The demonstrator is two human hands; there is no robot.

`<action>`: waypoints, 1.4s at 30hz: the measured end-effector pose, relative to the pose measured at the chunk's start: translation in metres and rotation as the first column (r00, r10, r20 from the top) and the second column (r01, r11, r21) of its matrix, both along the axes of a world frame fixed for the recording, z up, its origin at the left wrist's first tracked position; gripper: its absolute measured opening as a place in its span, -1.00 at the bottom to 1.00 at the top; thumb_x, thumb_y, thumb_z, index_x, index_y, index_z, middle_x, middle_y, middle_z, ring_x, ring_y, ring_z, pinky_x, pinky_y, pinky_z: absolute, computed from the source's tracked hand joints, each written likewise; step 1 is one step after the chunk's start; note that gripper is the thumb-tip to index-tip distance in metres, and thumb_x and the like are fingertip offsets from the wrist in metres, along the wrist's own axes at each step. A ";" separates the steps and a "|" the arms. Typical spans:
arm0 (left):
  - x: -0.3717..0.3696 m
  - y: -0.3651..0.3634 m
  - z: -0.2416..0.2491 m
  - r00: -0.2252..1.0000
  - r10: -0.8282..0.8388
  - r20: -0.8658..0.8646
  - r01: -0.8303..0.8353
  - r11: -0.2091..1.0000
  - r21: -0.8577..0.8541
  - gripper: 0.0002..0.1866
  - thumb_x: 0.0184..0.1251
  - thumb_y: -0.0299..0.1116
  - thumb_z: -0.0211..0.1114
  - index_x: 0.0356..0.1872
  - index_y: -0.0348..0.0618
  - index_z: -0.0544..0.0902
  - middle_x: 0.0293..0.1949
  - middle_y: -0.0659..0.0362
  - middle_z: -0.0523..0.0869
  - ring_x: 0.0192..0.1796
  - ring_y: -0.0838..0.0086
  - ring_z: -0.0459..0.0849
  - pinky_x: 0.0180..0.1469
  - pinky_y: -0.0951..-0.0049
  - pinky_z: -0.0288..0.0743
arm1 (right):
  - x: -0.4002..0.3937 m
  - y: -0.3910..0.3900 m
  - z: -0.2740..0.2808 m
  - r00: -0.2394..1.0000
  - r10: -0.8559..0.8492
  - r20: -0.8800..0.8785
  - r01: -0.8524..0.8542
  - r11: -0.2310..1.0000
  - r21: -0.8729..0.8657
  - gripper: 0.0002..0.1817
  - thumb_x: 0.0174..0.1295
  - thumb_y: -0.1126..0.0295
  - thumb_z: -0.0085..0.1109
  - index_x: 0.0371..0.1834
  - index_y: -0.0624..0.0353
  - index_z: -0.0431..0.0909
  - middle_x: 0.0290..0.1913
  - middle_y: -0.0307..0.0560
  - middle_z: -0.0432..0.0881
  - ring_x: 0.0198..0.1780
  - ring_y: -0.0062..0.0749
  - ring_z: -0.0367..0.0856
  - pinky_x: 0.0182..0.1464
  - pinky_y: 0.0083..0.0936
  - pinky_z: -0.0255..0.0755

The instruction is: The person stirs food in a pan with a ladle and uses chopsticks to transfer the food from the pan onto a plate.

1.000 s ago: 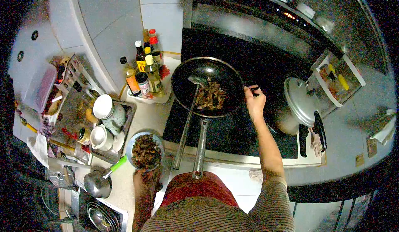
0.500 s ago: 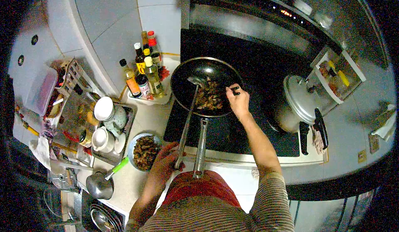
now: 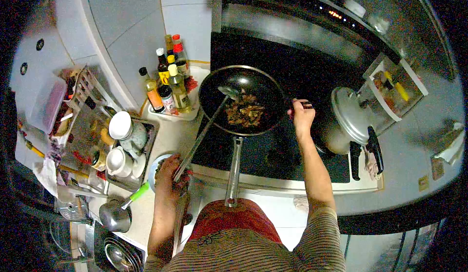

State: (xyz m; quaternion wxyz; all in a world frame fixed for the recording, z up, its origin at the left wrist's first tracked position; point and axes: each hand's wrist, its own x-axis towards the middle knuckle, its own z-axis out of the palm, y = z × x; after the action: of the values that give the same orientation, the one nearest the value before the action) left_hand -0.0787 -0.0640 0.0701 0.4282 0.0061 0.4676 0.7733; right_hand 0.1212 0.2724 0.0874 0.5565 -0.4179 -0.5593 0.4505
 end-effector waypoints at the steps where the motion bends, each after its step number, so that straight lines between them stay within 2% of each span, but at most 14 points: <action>1: 0.000 -0.001 0.001 0.999 0.007 0.034 -0.008 1.000 0.029 -0.59 0.27 -0.31 0.12 0.12 -0.20 0.36 -0.26 0.12 0.60 -0.41 0.36 0.65 -0.42 0.49 0.52 | 0.001 -0.001 0.000 1.000 -0.014 -0.013 0.014 1.000 -0.021 -0.85 0.14 0.36 0.13 -0.49 0.20 0.51 -0.66 -0.23 0.49 -0.72 -0.60 0.42 -0.71 -0.66 0.20; 4: 0.000 -0.006 -0.009 0.994 0.036 0.108 -0.047 0.993 0.105 -0.62 0.30 -0.26 0.12 0.08 -0.20 0.37 -0.26 0.11 0.61 -0.39 0.33 0.66 -0.38 0.44 0.56 | 0.006 0.004 -0.005 0.999 -0.034 -0.025 0.032 0.996 -0.088 -0.86 0.13 0.37 0.11 -0.45 0.21 0.52 -0.67 -0.16 0.51 -0.75 -0.58 0.39 -0.73 -0.64 0.19; 7: -0.004 -0.027 -0.053 0.979 0.033 0.200 -0.080 0.969 0.235 -0.69 0.30 -0.25 0.13 -0.04 -0.20 0.43 -0.27 0.10 0.63 -0.38 0.33 0.66 -0.36 0.43 0.56 | 0.014 0.008 -0.008 0.998 -0.053 -0.021 0.048 0.985 -0.168 -0.86 0.13 0.36 0.10 -0.41 0.22 0.52 -0.67 -0.11 0.53 -0.76 -0.56 0.36 -0.73 -0.63 0.18; 9: 0.005 -0.057 -0.082 0.979 0.161 0.124 -0.151 0.985 -0.084 -0.77 0.28 -0.25 0.14 -0.19 -0.20 0.46 -0.33 0.13 0.62 -0.45 0.36 0.62 -0.35 0.41 0.55 | 0.017 0.008 -0.008 0.997 -0.064 -0.036 0.053 0.971 -0.235 -0.85 0.12 0.36 0.10 -0.40 0.23 0.51 -0.67 -0.10 0.53 -0.75 -0.56 0.36 -0.73 -0.63 0.18; 11: 0.012 -0.090 -0.122 0.970 0.183 0.157 -0.164 0.978 -0.131 -0.84 0.27 -0.33 0.10 -0.27 -0.22 0.46 -0.41 0.12 0.57 -0.45 0.38 0.58 -0.30 0.37 0.54 | 0.021 0.004 -0.005 0.995 -0.068 -0.068 0.044 0.950 -0.311 -0.84 0.11 0.35 0.10 -0.40 0.23 0.49 -0.66 -0.11 0.52 -0.73 -0.56 0.35 -0.72 -0.63 0.19; 13: 0.015 -0.131 -0.213 0.993 0.106 0.057 -0.094 0.979 -0.179 -0.88 0.26 -0.39 0.06 -0.30 -0.23 0.44 -0.44 0.11 0.52 -0.41 0.37 0.56 -0.27 0.35 0.53 | 0.024 0.005 -0.007 0.992 -0.065 -0.106 0.024 0.937 -0.348 -0.83 0.10 0.34 0.11 -0.40 0.24 0.49 -0.65 -0.12 0.51 -0.72 -0.56 0.34 -0.72 -0.63 0.19; 15: 0.016 -0.138 -0.229 0.999 0.044 -0.012 -0.045 0.989 -0.142 -0.89 0.26 -0.44 0.03 -0.26 -0.25 0.41 -0.44 0.10 0.49 -0.36 0.35 0.54 -0.24 0.32 0.52 | 0.028 0.010 -0.012 0.989 -0.064 -0.132 0.009 0.927 -0.376 -0.81 0.10 0.33 0.11 -0.37 0.26 0.49 -0.64 -0.09 0.51 -0.71 -0.55 0.34 -0.72 -0.62 0.20; 18: 0.016 -0.118 -0.190 0.998 0.058 -0.003 -0.058 0.997 -0.056 -0.80 0.26 -0.49 0.00 -0.10 -0.27 0.34 -0.35 0.07 0.47 -0.30 0.32 0.55 -0.18 0.26 0.54 | 0.030 0.016 -0.019 0.987 -0.056 -0.150 -0.009 0.914 -0.406 -0.78 0.10 0.32 0.09 -0.33 0.28 0.50 -0.62 -0.05 0.51 -0.71 -0.52 0.35 -0.72 -0.60 0.21; 23: 0.006 -0.089 -0.173 0.962 0.262 0.072 -0.254 0.962 -0.099 -0.57 0.27 -0.59 -0.05 0.16 -0.24 0.15 -0.08 -0.05 0.49 -0.23 0.26 0.62 -0.21 0.31 0.62 | 0.030 0.018 -0.020 0.982 -0.033 -0.188 -0.056 0.891 -0.451 -0.80 0.09 0.32 0.09 -0.35 0.24 0.49 -0.62 -0.09 0.50 -0.71 -0.55 0.33 -0.73 -0.63 0.20; 26: -0.004 -0.088 -0.193 0.966 0.257 0.036 -0.253 0.964 -0.086 -0.58 0.27 -0.61 -0.06 0.17 -0.26 0.17 -0.02 -0.11 0.48 -0.20 0.23 0.65 -0.32 0.41 0.65 | 0.029 0.014 -0.018 0.981 -0.032 -0.193 -0.060 0.891 -0.450 -0.82 0.09 0.33 0.08 -0.36 0.24 0.49 -0.62 -0.09 0.49 -0.71 -0.55 0.33 -0.74 -0.62 0.18; 29: -0.011 -0.091 -0.198 0.975 0.222 -0.001 -0.219 0.961 -0.170 -0.58 0.25 -0.64 -0.08 0.16 -0.29 0.18 -0.05 -0.11 0.49 -0.22 0.21 0.66 -0.35 0.42 0.67 | 0.027 0.018 -0.024 0.984 -0.074 -0.163 -0.015 0.873 -0.488 -0.82 0.08 0.34 0.08 -0.36 0.25 0.48 -0.61 -0.08 0.50 -0.72 -0.53 0.33 -0.75 -0.61 0.18; 32: -0.013 -0.092 -0.203 0.971 0.239 0.027 -0.234 0.964 -0.125 -0.55 0.19 -0.66 -0.08 0.15 -0.33 0.19 -0.05 -0.12 0.50 -0.23 0.19 0.66 -0.34 0.41 0.69 | 0.023 0.011 -0.020 0.982 -0.111 -0.154 0.022 0.874 -0.486 -0.82 0.07 0.35 0.08 -0.40 0.27 0.47 -0.63 -0.06 0.50 -0.74 -0.51 0.31 -0.76 -0.59 0.17; 38: -0.011 -0.089 -0.201 0.940 0.330 0.089 -0.316 0.939 -0.138 -0.51 0.09 -0.66 -0.06 0.13 -0.37 0.19 -0.05 -0.13 0.49 -0.23 0.13 0.66 -0.28 0.30 0.69 | 0.003 0.007 -0.025 0.999 -0.055 0.002 0.052 0.947 -0.318 -0.85 0.12 0.37 0.05 -0.44 0.25 0.45 -0.68 -0.11 0.49 -0.76 -0.50 0.37 -0.74 -0.59 0.20; 42: -0.012 -0.090 -0.201 0.949 0.305 0.075 -0.295 0.948 -0.124 -0.52 0.06 -0.66 -0.06 0.09 -0.37 0.20 -0.05 -0.14 0.49 -0.20 0.12 0.65 -0.26 0.27 0.68 | -0.022 0.003 -0.034 0.989 -0.070 0.128 0.082 0.992 -0.094 -0.81 0.15 0.33 0.12 -0.51 0.21 0.43 -0.73 -0.14 0.48 -0.76 -0.56 0.41 -0.72 -0.64 0.25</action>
State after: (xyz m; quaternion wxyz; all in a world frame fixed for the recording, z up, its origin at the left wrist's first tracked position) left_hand -0.0909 -0.1541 -0.1313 0.3266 -0.1250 0.4851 0.8015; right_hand 0.0990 0.2752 0.0531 0.5161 -0.4931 -0.5535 0.4291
